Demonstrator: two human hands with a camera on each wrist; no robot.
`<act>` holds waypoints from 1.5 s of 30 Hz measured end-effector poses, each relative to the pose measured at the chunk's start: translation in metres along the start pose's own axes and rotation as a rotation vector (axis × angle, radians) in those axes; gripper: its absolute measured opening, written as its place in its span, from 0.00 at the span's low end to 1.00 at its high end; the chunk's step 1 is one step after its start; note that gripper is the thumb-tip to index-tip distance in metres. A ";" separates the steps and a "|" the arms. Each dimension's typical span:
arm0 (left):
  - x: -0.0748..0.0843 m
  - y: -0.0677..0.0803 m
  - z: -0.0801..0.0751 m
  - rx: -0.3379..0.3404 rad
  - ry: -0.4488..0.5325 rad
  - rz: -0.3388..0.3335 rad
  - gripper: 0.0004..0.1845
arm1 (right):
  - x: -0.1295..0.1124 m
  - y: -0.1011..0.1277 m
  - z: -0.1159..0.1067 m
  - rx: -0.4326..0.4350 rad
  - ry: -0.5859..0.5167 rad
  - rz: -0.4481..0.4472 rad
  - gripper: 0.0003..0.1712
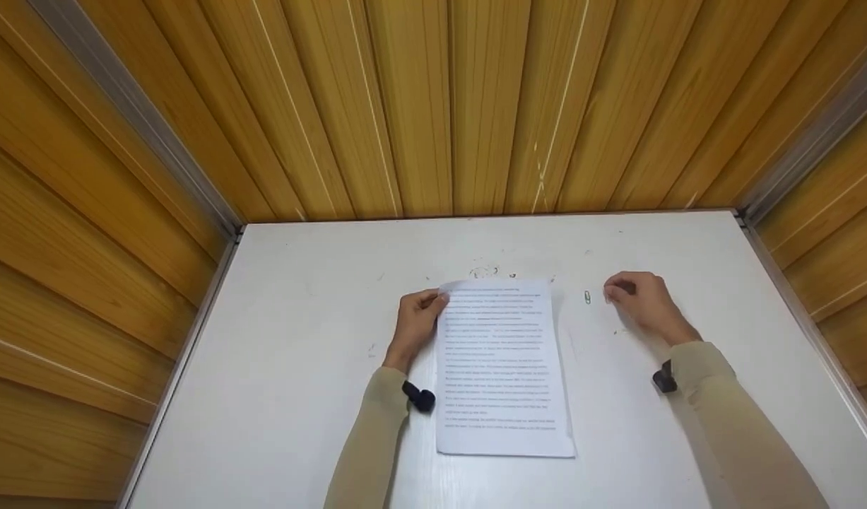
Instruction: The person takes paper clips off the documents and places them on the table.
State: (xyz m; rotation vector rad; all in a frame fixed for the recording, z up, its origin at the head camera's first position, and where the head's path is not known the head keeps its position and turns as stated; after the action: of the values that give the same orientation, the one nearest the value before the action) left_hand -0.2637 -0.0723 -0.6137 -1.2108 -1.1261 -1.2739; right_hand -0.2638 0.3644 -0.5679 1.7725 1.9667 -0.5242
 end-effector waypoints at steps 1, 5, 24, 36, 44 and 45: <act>0.000 0.000 0.000 0.001 -0.001 0.000 0.13 | 0.001 0.000 0.000 -0.004 0.000 0.003 0.10; 0.000 0.001 -0.001 -0.001 0.000 0.002 0.13 | 0.002 -0.002 -0.001 -0.013 0.002 0.008 0.10; 0.001 0.000 0.005 0.045 -0.013 0.005 0.13 | -0.001 0.000 -0.001 0.026 0.036 -0.017 0.10; 0.012 -0.001 0.014 0.176 -0.140 -0.134 0.15 | -0.001 0.000 -0.004 0.008 0.029 -0.002 0.11; 0.020 -0.003 0.018 0.140 -0.252 -0.146 0.16 | -0.001 -0.001 -0.003 -0.013 0.016 0.019 0.13; 0.021 -0.003 0.018 0.131 -0.266 -0.148 0.16 | -0.001 -0.001 -0.002 -0.017 0.015 0.020 0.13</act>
State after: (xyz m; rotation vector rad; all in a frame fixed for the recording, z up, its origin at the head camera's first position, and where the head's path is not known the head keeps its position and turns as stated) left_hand -0.2658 -0.0550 -0.5916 -1.2419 -1.4923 -1.1501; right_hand -0.2654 0.3645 -0.5654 1.7883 1.9561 -0.4875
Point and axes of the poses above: each hand's wrist, its own y-axis away from the middle knuckle, its own z-axis out of the palm, x = y × z, the point moved 3 cm from there along -y, towards the middle knuckle, and after that the axes turned 9 degrees about y, right-handed, at the moved point
